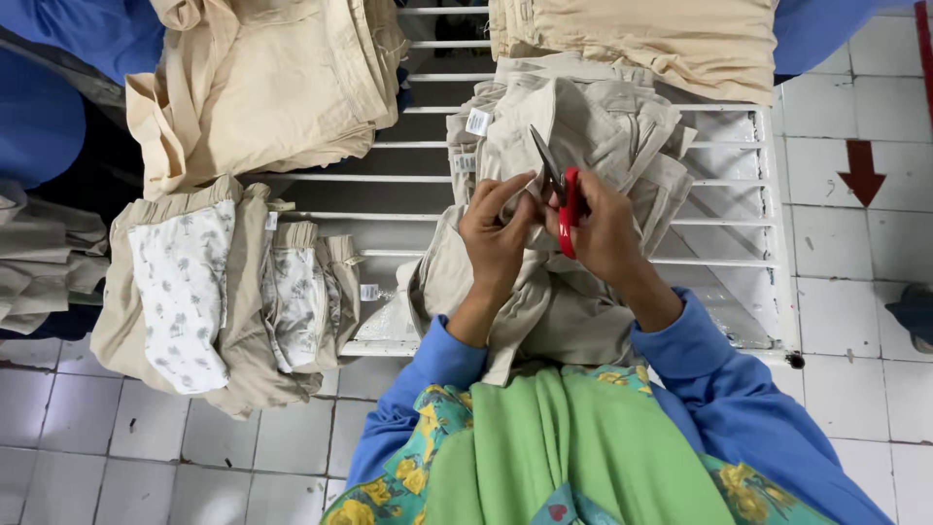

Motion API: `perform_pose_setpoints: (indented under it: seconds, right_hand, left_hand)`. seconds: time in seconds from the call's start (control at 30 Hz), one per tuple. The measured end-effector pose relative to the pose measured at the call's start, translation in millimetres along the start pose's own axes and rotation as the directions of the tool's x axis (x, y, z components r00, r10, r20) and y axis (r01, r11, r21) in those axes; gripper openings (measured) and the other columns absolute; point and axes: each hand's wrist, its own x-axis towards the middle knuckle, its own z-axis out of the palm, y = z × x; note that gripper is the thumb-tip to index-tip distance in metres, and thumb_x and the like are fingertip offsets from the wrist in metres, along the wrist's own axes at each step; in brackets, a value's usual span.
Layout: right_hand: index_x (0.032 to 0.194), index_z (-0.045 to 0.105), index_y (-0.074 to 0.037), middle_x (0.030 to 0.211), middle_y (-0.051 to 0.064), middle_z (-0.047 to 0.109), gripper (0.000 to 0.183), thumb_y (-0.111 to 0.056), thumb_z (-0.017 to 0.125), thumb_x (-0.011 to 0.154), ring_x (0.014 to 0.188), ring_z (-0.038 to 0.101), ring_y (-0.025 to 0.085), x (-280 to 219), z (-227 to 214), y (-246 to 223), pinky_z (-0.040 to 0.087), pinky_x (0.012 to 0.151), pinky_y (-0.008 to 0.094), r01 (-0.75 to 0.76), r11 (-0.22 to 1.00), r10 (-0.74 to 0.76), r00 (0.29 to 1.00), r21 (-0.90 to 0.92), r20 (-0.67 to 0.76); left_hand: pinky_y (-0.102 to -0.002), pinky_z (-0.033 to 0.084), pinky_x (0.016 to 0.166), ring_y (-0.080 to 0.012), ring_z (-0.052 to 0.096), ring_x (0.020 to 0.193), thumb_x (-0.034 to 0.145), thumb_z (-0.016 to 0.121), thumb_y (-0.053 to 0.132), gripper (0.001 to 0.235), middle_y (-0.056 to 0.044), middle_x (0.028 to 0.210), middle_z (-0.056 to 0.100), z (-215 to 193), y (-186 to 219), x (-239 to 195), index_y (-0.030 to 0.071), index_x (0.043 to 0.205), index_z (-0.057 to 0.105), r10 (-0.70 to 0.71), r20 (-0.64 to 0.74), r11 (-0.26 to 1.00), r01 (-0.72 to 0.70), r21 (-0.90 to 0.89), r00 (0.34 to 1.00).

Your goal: The person uses red-handled scissors to cut tags and loose threads from a stack of beige pants on a metal rack. The person repeatedly picks up pants, snips tags, and places them back on the rack.

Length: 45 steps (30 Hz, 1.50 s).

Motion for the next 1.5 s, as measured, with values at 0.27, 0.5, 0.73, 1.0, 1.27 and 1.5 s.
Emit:
perform_pose_setpoints:
  seconds: [0.27,0.5,0.73,1.0,1.27,1.5]
  right_hand:
    - [0.094,0.059,0.000,0.091,0.018,0.065,0.022,0.010,0.073,0.080,0.083,0.064,0.022,7.9,-22.8,19.5,0.054,0.073,0.030,-0.028,0.975,0.023,0.999,0.221,0.024]
    - [0.095,0.053,0.002,0.096,0.018,0.062,0.020,0.009,0.069,0.084,0.085,0.060,0.017,8.7,-17.6,39.5,0.052,0.076,0.027,-0.074,0.894,0.049,0.996,0.443,0.069]
    - [0.090,0.064,-0.002,0.089,0.017,0.067,0.025,0.003,0.083,0.075,0.076,0.067,0.023,-18.7,17.0,-7.6,0.055,0.065,0.029,-0.017,0.974,-0.003,0.996,0.225,0.086]
    - [0.092,0.058,-0.001,0.081,0.005,0.052,0.022,0.003,0.077,0.081,0.069,0.043,0.011,-30.3,39.7,-4.1,0.040,0.060,0.027,0.009,0.998,-0.020,0.986,0.065,0.165]
    - [0.089,0.065,-0.004,0.084,0.012,0.070,0.019,-0.006,0.083,0.085,0.078,0.069,0.021,-1.6,20.5,-8.1,0.055,0.070,0.030,0.028,0.966,-0.017,0.999,0.256,-0.045]
    - [0.093,0.067,-0.007,0.082,0.014,0.068,0.026,-0.009,0.091,0.083,0.076,0.069,0.026,16.5,17.1,-12.8,0.053,0.069,0.031,0.055,0.998,-0.051,0.995,0.041,-0.086]
  left_hand:
    - [-0.025,0.047,0.059,-0.0099,0.054,0.065,0.081,0.080,0.007,0.025,0.000,0.077,0.063,-16.1,-4.6,13.4,0.020,0.103,0.081,-0.002,0.364,1.000,-0.001,0.009,0.931]
    - [-0.022,0.047,0.074,-0.0075,0.054,0.082,0.091,0.077,0.011,0.024,-0.007,0.087,0.064,-17.3,-22.2,12.0,0.001,0.113,0.077,-0.091,0.541,0.866,0.335,-0.371,0.836]
    - [-0.031,0.046,0.076,-0.0157,0.052,0.089,0.098,0.062,0.025,0.029,-0.010,0.093,0.054,-40.8,9.7,72.3,0.003,0.111,0.073,-0.132,0.462,0.972,0.205,-0.113,0.877]
    - [-0.039,0.050,0.074,-0.0271,0.059,0.084,0.089,0.059,-0.007,0.030,-0.014,0.095,0.060,-15.3,-62.1,117.6,0.005,0.115,0.049,-0.091,0.590,0.939,-0.128,0.319,0.802]
    - [-0.027,0.055,0.060,-0.0051,0.059,0.070,0.081,0.077,0.004,0.015,-0.004,0.072,0.066,-38.6,-27.9,85.0,0.005,0.096,0.079,-0.293,0.557,0.924,0.381,-0.045,0.777]
    - [-0.027,0.043,0.047,-0.0095,0.049,0.051,0.081,0.074,0.005,0.017,-0.001,0.059,0.052,-26.5,-15.6,63.3,0.014,0.095,0.078,-0.062,0.338,0.995,0.032,0.094,0.939]
